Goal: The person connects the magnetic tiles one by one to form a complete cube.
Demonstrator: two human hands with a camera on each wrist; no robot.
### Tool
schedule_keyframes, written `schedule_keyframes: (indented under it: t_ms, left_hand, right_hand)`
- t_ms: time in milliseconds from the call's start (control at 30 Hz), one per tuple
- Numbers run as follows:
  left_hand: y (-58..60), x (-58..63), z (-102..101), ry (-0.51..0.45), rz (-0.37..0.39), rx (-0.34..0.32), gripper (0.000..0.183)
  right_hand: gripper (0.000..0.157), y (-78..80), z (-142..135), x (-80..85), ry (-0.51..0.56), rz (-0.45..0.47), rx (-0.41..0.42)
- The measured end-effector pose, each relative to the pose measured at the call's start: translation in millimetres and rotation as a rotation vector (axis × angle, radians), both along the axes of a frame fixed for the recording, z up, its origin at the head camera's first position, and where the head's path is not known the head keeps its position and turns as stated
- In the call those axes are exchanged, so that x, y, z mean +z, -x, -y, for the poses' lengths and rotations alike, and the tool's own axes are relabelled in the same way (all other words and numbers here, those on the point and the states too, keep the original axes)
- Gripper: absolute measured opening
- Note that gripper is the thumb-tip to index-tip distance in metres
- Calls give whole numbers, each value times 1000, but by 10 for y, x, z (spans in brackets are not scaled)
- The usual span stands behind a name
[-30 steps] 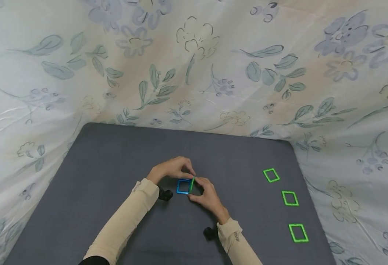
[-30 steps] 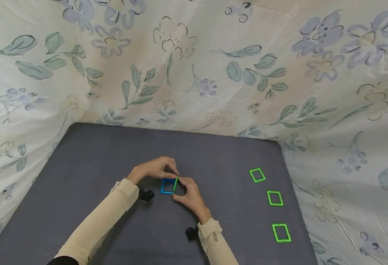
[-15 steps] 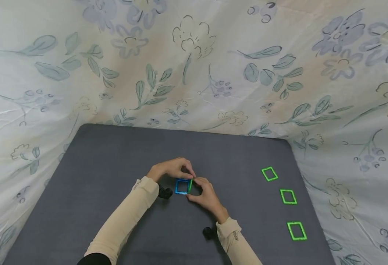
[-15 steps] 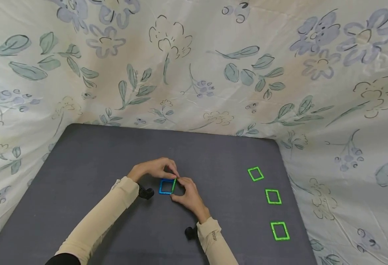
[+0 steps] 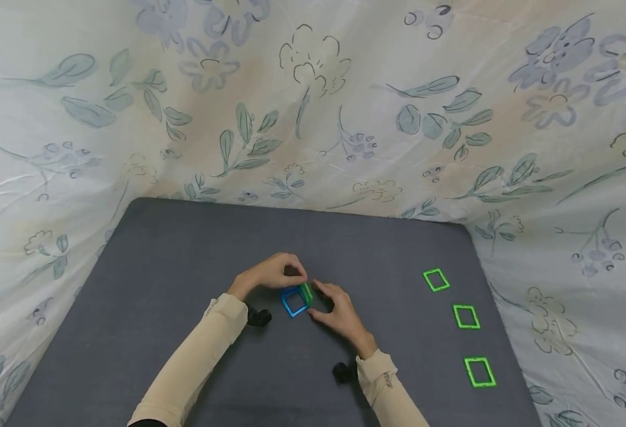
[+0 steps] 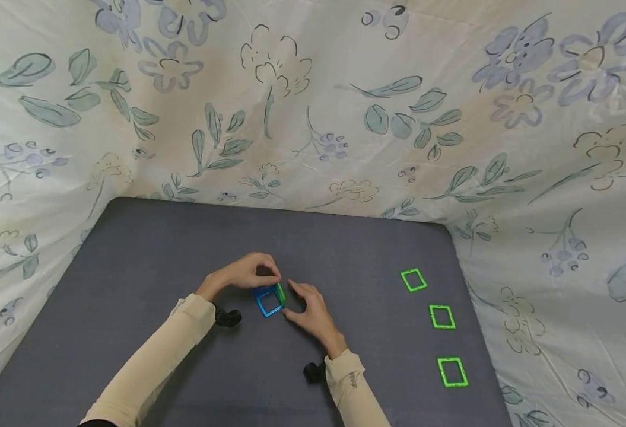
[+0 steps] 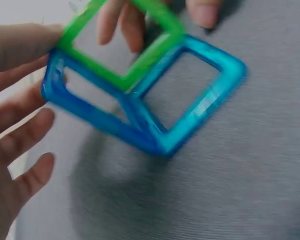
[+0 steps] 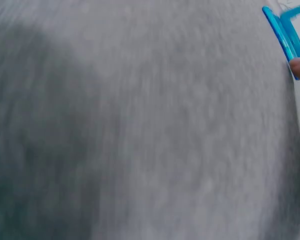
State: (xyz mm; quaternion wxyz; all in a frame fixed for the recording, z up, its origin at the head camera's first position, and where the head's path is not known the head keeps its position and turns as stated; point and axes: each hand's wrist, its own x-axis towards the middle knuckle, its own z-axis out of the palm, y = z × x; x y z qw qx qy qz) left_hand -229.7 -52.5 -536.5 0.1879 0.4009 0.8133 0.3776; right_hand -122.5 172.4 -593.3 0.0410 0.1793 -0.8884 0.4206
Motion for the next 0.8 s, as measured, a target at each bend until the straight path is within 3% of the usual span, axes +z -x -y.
schedule_keyframes:
  t_ms: [200,467,600,800]
  left_hand:
    - [-256,-186,77,-119,-114,291,11]
    - [-558,-345,-52,-231,-212,639,8]
    - [-635,-361,-120,-265,-247,716,9]
    - [-668,-366,-160,-258,-228,734,9]
  right_hand:
    - [63,-36,-76,-1,21,1,-50]
    - [57,-95,-124,-6,37,-14,-67]
    - [56,-121,-152,-9,38,-25,-76]
    - [54,-162,-181,-10,38,-43,-77]
